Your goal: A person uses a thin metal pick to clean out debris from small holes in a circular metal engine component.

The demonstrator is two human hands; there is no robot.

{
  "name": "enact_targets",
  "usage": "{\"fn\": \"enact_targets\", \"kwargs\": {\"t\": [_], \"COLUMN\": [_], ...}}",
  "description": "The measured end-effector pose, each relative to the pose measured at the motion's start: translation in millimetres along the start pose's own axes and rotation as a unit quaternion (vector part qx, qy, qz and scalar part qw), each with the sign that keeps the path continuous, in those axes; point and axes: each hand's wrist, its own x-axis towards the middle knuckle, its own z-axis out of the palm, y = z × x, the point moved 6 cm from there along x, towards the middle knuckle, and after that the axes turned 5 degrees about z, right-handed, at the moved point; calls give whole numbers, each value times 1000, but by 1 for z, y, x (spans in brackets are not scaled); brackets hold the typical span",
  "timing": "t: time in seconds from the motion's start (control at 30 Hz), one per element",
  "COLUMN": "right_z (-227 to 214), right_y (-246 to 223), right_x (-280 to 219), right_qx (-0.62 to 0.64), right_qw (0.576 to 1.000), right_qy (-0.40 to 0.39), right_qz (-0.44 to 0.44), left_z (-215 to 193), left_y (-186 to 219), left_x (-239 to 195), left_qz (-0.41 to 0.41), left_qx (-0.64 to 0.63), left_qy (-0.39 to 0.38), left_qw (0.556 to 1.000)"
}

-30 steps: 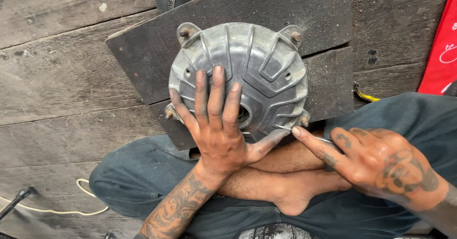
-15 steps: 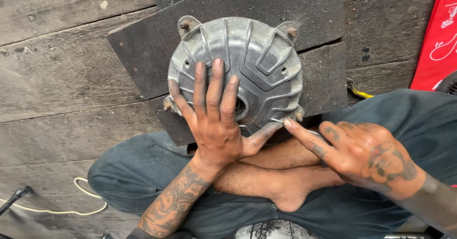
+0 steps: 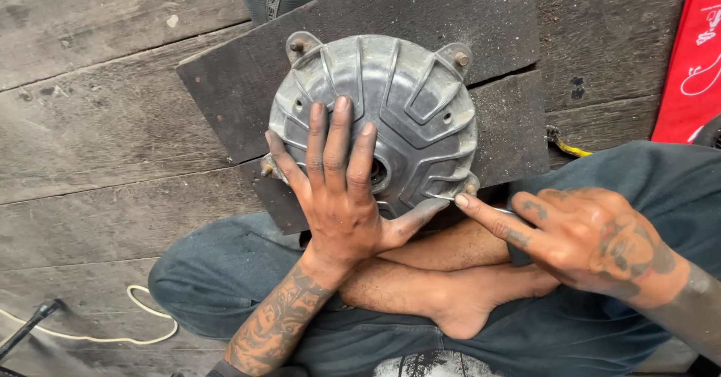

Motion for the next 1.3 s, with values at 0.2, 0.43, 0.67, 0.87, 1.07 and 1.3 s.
{"fn": "enact_targets", "kwargs": {"t": [0.2, 0.43, 0.67, 0.87, 1.07, 1.3], "right_z": [-7, 9, 14, 18, 14, 12], "right_y": [-4, -27, -6, 2, -1, -4], "right_x": [12, 4, -16, -27, -23, -20], "right_qx": [-28, -79, 227, 201, 154, 191], "right_qw": [999, 994, 958, 967, 972, 967], "right_qy": [32, 55, 114, 107, 126, 123], "right_qz": [-19, 55, 133, 112, 121, 115], "left_z": [2, 2, 2, 4, 9, 7], "left_y": [1, 2, -5, 4, 16, 15], "left_x": [-2, -2, -4, -10, -14, -15], "left_qz": [8, 3, 6, 20, 18, 19], "left_qx": [8, -1, -13, 2, 44, 56], "left_qy": [4, 15, -14, -71, -45, -44], "left_qw": [1000, 1000, 1000, 997, 998, 997]}}
